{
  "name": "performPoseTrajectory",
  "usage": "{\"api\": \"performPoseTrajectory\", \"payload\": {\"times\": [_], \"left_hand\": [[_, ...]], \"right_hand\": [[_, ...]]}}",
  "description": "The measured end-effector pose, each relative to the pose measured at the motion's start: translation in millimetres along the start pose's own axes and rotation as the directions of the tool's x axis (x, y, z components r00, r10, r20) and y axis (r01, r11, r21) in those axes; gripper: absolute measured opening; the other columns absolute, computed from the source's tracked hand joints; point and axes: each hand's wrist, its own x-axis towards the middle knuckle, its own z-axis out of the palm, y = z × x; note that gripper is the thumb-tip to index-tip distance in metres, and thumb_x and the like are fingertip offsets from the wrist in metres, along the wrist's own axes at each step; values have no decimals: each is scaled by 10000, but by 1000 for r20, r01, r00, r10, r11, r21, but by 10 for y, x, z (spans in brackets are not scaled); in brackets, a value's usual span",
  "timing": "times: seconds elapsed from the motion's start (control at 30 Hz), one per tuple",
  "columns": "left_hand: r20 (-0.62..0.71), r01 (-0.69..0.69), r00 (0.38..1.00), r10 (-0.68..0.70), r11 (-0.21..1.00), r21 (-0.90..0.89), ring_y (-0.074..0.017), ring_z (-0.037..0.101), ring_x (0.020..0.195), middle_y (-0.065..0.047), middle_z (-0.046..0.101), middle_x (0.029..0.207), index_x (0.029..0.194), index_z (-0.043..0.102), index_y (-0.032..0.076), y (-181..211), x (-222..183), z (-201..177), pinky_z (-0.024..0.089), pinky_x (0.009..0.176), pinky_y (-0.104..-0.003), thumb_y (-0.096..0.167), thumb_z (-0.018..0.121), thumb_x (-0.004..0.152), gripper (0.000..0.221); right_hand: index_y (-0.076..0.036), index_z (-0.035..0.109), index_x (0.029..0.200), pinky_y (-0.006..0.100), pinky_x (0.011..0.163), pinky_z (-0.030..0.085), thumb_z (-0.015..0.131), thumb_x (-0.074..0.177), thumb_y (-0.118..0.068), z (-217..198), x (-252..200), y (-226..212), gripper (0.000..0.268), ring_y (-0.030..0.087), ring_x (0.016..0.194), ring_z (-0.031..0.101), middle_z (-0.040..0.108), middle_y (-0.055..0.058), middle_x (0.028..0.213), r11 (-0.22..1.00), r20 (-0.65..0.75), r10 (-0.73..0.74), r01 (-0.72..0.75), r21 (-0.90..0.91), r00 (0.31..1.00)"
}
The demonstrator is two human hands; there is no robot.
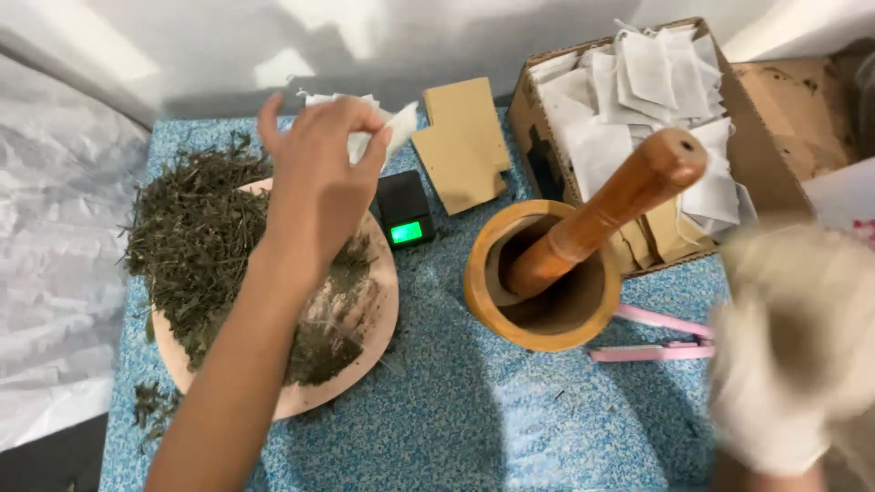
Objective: Grinding tea leaves with a mortar and pestle, then filling the crushed leaves into tea bags using a spoon and weighing them on a digital scale.
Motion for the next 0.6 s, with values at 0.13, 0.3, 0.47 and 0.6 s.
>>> {"api": "performPoseTrajectory", "payload": {"times": [0.13, 0.3, 0.47, 0.6], "left_hand": [[-23, -307, 950, 310, 924, -228, -282, 811, 1166, -57, 822, 1131, 1155, 658, 104, 421, 381, -66, 238, 1255, -620, 145, 592, 1189, 85], [-31, -335, 930, 366, 811, -480, -229, 856, 1161, -30, 853, 1161, 1115, 720, 120, 1007, 938, 333, 517, 1087, -464, 71, 753, 1074, 72], [43, -252, 933, 357, 734, -631, -213, 830, 1007, -55, 834, 1005, 1044, 699, 160, 1022, 1276, 822, 638, 783, -397, 218, 707, 1077, 67], [-21, -215, 970, 241, 816, -536, -270, 780, 1236, -86, 806, 1266, 1252, 731, 130, 689, 1348, 1044, 627, 1045, -465, 293, 743, 1076, 241]], "right_hand": [[63, 650, 1524, 345, 1126, 525, 758, 1266, 24, -91, 869, 179, 282, 258, 1292, 645, 668, 211, 1509, 974, -69, 223, -221, 46, 972], [-12, 647, 1461, 343, 1011, 544, 769, 1067, -283, 66, 1472, 334, 494, 220, 1176, 681, 721, 152, 1414, 920, 150, 383, -391, 30, 912], [-111, 756, 1207, 191, 963, 646, 839, 1103, -81, 195, 1575, 759, 137, 82, 961, 738, 791, 4, 1129, 806, 141, 492, -511, 299, 859], [-97, 784, 1144, 208, 861, 594, 807, 1161, -21, 286, 1617, 943, 81, 60, 938, 701, 789, -9, 1064, 883, 51, 462, -465, 61, 885]]}}
